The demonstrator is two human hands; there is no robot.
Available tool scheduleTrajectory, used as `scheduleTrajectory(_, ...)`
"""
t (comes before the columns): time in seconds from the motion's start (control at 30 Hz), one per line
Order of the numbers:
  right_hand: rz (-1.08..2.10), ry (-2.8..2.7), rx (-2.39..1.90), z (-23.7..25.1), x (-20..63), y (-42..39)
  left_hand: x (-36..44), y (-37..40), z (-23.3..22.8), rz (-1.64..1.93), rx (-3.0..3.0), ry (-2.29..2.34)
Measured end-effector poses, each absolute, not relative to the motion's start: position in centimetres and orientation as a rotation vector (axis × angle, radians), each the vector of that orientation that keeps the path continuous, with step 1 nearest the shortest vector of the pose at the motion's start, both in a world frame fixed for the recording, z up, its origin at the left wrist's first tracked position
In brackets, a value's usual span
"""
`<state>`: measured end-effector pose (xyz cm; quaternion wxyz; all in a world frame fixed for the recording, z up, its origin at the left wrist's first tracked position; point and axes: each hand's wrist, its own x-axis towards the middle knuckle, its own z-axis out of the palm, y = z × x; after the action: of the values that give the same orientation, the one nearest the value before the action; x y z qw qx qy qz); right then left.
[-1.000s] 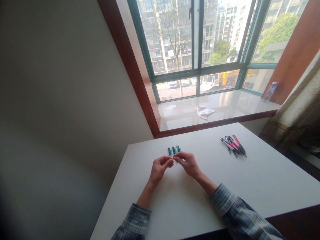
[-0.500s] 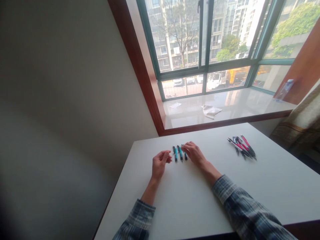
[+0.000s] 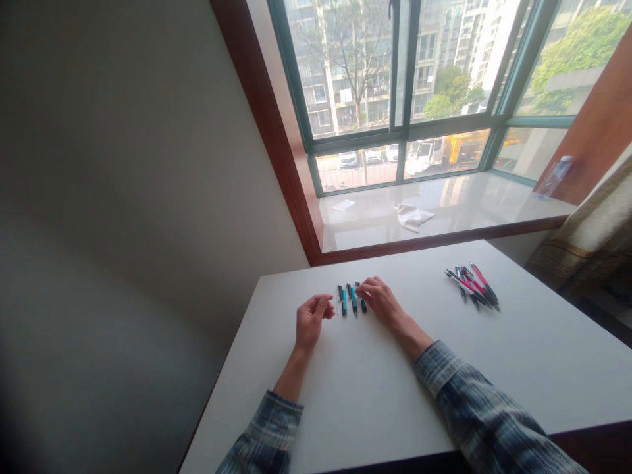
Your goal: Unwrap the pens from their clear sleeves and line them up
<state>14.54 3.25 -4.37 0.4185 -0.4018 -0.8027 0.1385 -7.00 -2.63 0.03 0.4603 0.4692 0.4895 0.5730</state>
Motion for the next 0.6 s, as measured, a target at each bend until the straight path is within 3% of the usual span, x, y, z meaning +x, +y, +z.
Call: scheduleTrajectory(0.6, 0.355, -1.971, -1.016, -4.57, 14.75, 3.47, -6.83, -2.62, 0.17, 1.391, 1.175, 1.221)
